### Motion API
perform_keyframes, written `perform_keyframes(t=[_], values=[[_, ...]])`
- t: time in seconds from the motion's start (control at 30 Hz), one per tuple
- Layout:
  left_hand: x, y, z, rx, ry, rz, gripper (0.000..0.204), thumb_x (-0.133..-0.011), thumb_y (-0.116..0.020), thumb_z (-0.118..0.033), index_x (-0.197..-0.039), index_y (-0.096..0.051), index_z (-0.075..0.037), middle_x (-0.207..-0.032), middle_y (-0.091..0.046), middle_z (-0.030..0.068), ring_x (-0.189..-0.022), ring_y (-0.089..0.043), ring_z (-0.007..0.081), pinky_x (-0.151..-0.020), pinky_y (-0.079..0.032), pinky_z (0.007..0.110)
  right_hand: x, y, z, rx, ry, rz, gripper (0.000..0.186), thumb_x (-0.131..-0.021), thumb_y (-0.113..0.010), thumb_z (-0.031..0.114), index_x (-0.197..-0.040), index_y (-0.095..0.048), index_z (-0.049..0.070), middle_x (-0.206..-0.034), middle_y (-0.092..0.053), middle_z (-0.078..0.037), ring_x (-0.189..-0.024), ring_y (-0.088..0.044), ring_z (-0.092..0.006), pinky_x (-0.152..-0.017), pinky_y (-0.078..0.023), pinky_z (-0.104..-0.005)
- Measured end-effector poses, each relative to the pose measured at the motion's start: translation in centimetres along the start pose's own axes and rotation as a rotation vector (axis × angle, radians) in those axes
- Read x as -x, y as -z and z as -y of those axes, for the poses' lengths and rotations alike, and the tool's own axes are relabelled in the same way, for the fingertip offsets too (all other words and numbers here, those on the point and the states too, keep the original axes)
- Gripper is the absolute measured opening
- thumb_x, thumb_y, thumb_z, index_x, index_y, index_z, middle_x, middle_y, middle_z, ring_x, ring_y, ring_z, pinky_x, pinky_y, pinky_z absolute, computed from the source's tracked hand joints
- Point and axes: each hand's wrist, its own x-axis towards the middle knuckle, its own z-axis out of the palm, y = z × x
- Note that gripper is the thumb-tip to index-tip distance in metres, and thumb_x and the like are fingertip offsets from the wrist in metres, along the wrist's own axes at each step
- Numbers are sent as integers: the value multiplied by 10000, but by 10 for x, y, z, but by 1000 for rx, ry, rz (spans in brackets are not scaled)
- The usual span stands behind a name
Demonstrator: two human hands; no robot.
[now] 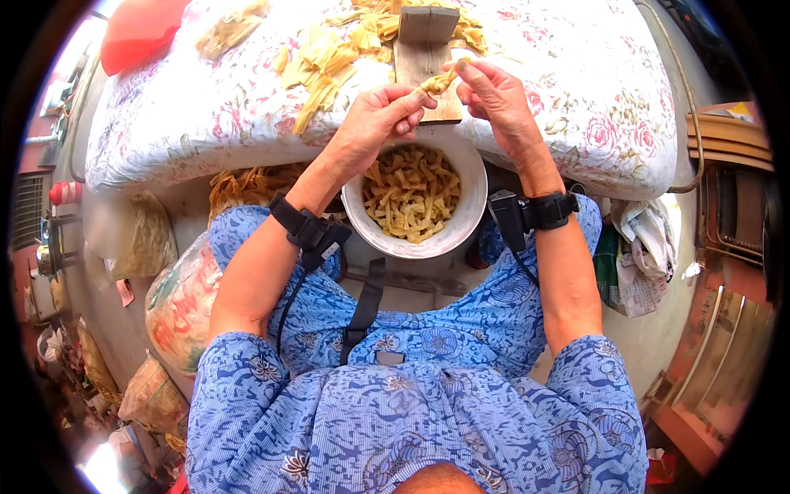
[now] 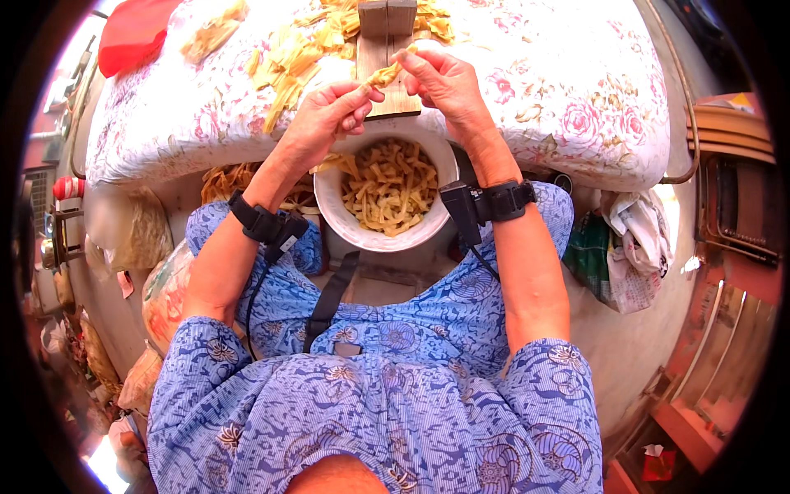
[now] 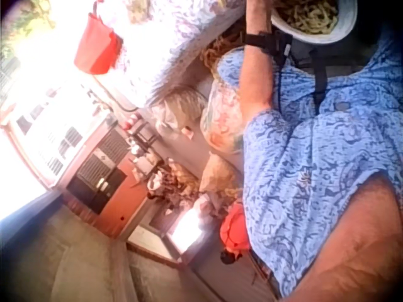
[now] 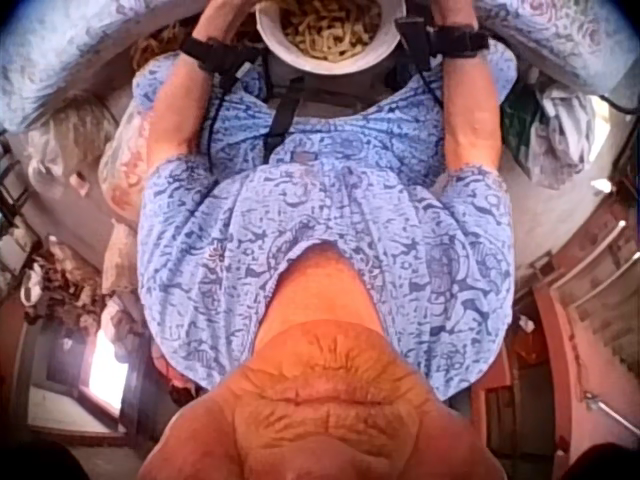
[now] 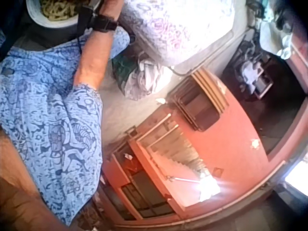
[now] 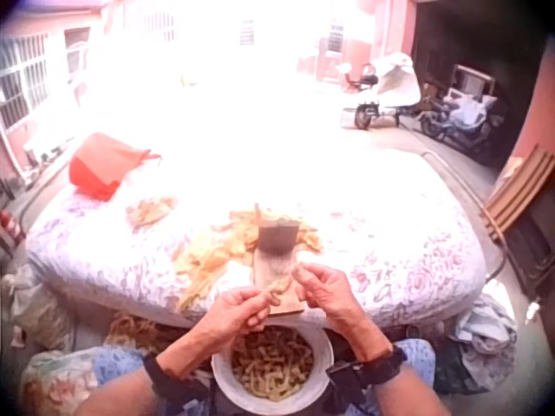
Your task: The person shreds dried tobacco leaves by hand using a wooden shredding tool, placing the resulting strips into a bucket.
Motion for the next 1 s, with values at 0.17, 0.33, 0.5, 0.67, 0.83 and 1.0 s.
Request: perform_keyframes(t=[0.17,0.33,0.5,0.67,0.83,1.0], values=[[3,1,1,6,73,73,257,-914,-465,-265,-827,-576,-50,-562,-373,-87,-490,-296,8,-473,-257,162,-2,-3,-9,-27,142,-5,159,-809,-632,227,-779,-651,72,-577,-522,49,-482,-381,1,-430,-264,-156],[7,2,12,-59,-20,-25,251,-915,-462,-264,-824,-579,-62,-547,-373,-89,-480,-304,8,-459,-264,160,8,-10,-2,99,0,2,210,-805,-637,223,-914,-627,44,-613,-516,47,-507,-400,-7,-459,-289,-149],[5,1,11,-239,-69,-20,242,-913,-469,-244,-827,-589,-51,-561,-400,-85,-490,-315,4,-455,-268,157,16,-23,-13,-94,-53,150,181,-758,-686,173,-853,-616,36,-646,-548,18,-495,-411,-19,-431,-296,-149],[6,11,7,-214,-37,12,210,-897,-498,-231,-821,-590,-58,-560,-398,-87,-480,-309,2,-442,-250,158,11,-17,-12,-149,-97,78,111,-760,-657,100,-790,-607,5,-634,-536,14,-494,-405,-20,-433,-293,-148],[-6,11,-3,-204,-9,31,199,-892,-503,-230,-843,-595,-60,-566,-401,-89,-498,-325,-3,-455,-267,153,3,-8,-2,-97,-70,16,95,-758,-654,91,-774,-607,10,-633,-534,22,-492,-413,-24,-444,-310,-146],[-49,29,-11,-367,-166,-65,187,-898,-493,-196,-890,-595,-40,-608,-457,-69,-538,-371,1,-483,-318,148,-41,0,-4,-94,39,-80,107,-777,-655,117,-755,-600,28,-631,-548,17,-504,-458,-27,-454,-372,-157]])
